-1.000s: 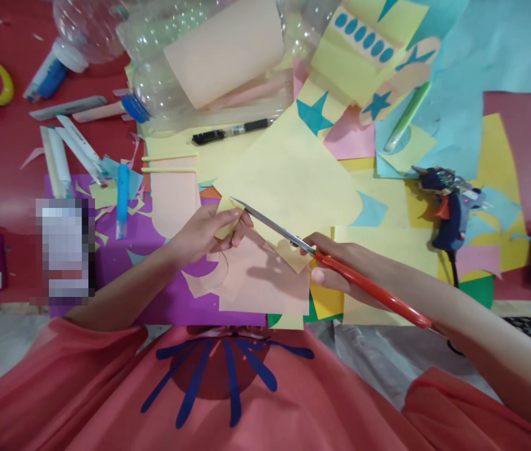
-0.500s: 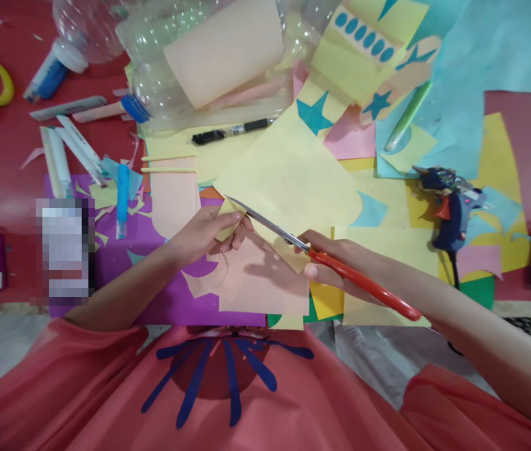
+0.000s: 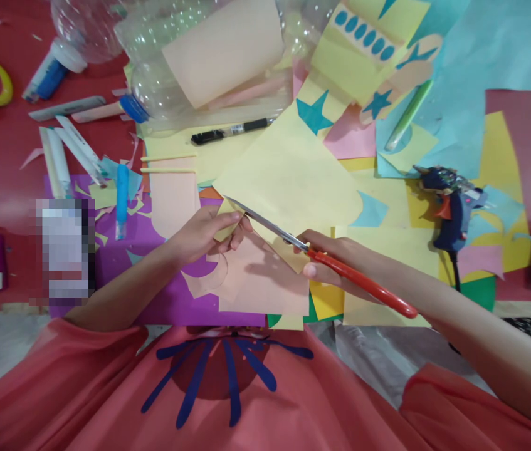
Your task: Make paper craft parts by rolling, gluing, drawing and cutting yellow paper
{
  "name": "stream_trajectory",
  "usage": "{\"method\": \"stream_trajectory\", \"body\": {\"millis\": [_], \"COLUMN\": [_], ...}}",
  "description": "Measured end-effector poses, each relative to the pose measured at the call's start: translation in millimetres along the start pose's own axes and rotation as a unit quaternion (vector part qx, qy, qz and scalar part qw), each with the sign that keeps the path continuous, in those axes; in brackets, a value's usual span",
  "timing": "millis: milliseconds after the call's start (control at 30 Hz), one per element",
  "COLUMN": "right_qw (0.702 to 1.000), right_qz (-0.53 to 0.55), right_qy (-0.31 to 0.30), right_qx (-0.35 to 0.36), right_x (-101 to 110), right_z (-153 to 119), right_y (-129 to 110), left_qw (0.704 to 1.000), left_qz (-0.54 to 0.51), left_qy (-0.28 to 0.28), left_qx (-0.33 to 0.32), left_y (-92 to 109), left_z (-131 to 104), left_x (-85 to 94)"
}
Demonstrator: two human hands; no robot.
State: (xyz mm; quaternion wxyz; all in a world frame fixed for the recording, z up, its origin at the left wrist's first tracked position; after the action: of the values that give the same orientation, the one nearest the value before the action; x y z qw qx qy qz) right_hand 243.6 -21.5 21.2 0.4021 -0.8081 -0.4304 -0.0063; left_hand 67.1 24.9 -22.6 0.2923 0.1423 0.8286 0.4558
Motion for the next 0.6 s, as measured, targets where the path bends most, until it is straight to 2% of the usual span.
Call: {"method": "stream_trajectory", "body": {"millis": [300,433,600], "right_qw": [0.999,0.998,0.996], "right_qz": [0.038,0.057,0.07], "right_qy": [-0.019,-0.034,-0.058], "right_qx": [-0.025,-0.002,0.003], "right_x": [-3.0,-5.5,-12.1], "right_z": [-3.0,-4.9,-2.4], "right_y": [-5.5,-9.0,1.8], "left_qw": [0.999,0.999,0.999], "left_qz": [-0.02,-0.029,-0.017], "left_qy": [-0.022,-0.028,-0.03], "left_qx": [-0.014,-0.025,-0.022], "left_y": [1.3,1.6,0.1], "left_z": [0.7,1.1,1.0], "left_x": [0.0,1.2,1.9]}}
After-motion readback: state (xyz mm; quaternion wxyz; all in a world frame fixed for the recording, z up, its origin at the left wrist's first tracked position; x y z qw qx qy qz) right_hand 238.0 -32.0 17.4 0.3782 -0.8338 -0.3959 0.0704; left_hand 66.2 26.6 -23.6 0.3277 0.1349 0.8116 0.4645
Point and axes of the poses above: each hand's wrist, its own z-axis towards the middle knuckle, its own x-axis out of the back of the hand, y = z × x, the point moved 7 cm from there along z, towards the middle knuckle, and after that the axes turned 11 degrees about -x, right-handed, at the moved point
